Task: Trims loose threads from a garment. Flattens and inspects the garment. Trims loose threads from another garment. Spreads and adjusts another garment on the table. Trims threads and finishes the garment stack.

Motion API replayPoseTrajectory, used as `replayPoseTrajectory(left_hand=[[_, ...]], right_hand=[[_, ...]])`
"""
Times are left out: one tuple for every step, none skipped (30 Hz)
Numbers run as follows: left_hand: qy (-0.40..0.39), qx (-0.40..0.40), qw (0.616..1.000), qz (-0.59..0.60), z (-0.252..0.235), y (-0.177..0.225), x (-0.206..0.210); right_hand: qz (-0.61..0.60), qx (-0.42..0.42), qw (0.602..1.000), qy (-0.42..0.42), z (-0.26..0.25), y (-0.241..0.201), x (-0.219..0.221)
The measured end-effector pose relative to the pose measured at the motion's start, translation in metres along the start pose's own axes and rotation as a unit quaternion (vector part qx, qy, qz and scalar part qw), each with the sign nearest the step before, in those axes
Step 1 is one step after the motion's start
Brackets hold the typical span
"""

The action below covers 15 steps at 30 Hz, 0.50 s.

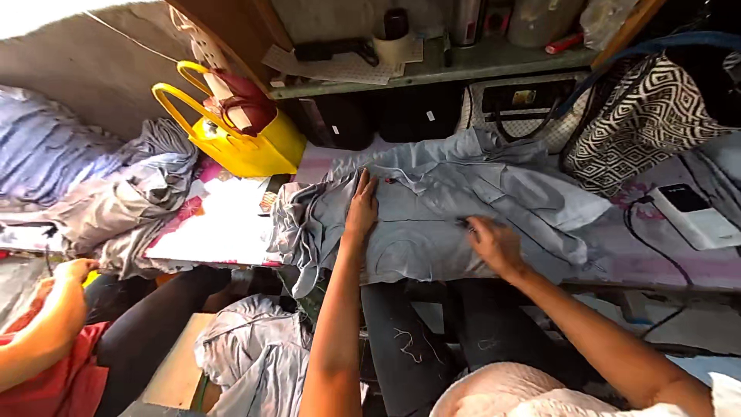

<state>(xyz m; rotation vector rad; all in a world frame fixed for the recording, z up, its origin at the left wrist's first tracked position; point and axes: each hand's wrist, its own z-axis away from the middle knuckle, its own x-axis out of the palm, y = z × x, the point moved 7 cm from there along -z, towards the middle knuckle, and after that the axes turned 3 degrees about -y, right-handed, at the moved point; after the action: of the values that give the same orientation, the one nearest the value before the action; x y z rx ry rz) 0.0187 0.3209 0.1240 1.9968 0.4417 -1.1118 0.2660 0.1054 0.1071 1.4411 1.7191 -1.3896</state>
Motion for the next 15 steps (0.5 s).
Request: replayPoseTrajectory(left_hand=[[-0.011,0.005,0.999,-0.030,0.002,-0.003,-0.001],[-0.013,0.009,0.998,-0.055,0.003,-0.004,-0.005],[-0.007,0.011,0.997,-0.073,0.004,-0.004,-0.009],[0.001,0.012,0.996,-0.083,0.004,-0.003,-0.012],[0.005,0.009,0.996,-0.086,0.002,-0.004,-0.013],[0.002,0.003,0.997,-0.080,-0.001,-0.008,-0.010],[-0.007,-0.007,0.998,-0.069,-0.004,-0.015,-0.004],[-0.017,-0.015,0.998,-0.057,-0.007,-0.024,0.004],[-0.021,-0.021,0.998,-0.055,-0.010,-0.030,0.011],[-0.016,-0.028,0.998,-0.053,-0.014,-0.033,0.013],[-0.009,-0.038,0.998,-0.050,-0.017,-0.035,0.014],[-0.003,-0.051,0.998,-0.046,-0.018,-0.038,0.015],[0.002,-0.060,0.997,-0.040,-0.017,-0.039,0.016],[0.004,-0.073,0.997,-0.033,-0.015,-0.038,0.016],[0.002,-0.090,0.996,-0.026,-0.012,-0.034,0.015]], right_hand=[[0.015,0.042,0.999,0.011,-0.011,0.023,-0.011],[0.026,0.088,0.996,0.023,-0.023,0.048,-0.025],[0.023,0.140,0.990,0.021,-0.035,0.071,-0.038],[0.013,0.192,0.981,0.009,-0.045,0.089,-0.046],[0.005,0.233,0.973,-0.005,-0.053,0.100,-0.046],[0.005,0.254,0.967,-0.016,-0.059,0.106,-0.040],[0.021,0.260,0.965,-0.021,-0.062,0.108,-0.028],[0.038,0.258,0.965,-0.024,-0.064,0.112,-0.015],[0.052,0.252,0.966,-0.023,-0.069,0.116,-0.006],[0.058,0.244,0.968,-0.015,-0.076,0.122,-0.001],[0.057,0.239,0.969,-0.008,-0.085,0.125,0.000],[0.061,0.237,0.970,-0.004,-0.093,0.128,0.000],[0.063,0.225,0.972,0.003,-0.102,0.131,0.000],[0.060,0.212,0.975,-0.001,-0.113,0.135,0.002],[0.056,0.197,0.979,-0.008,-0.124,0.140,0.004]])
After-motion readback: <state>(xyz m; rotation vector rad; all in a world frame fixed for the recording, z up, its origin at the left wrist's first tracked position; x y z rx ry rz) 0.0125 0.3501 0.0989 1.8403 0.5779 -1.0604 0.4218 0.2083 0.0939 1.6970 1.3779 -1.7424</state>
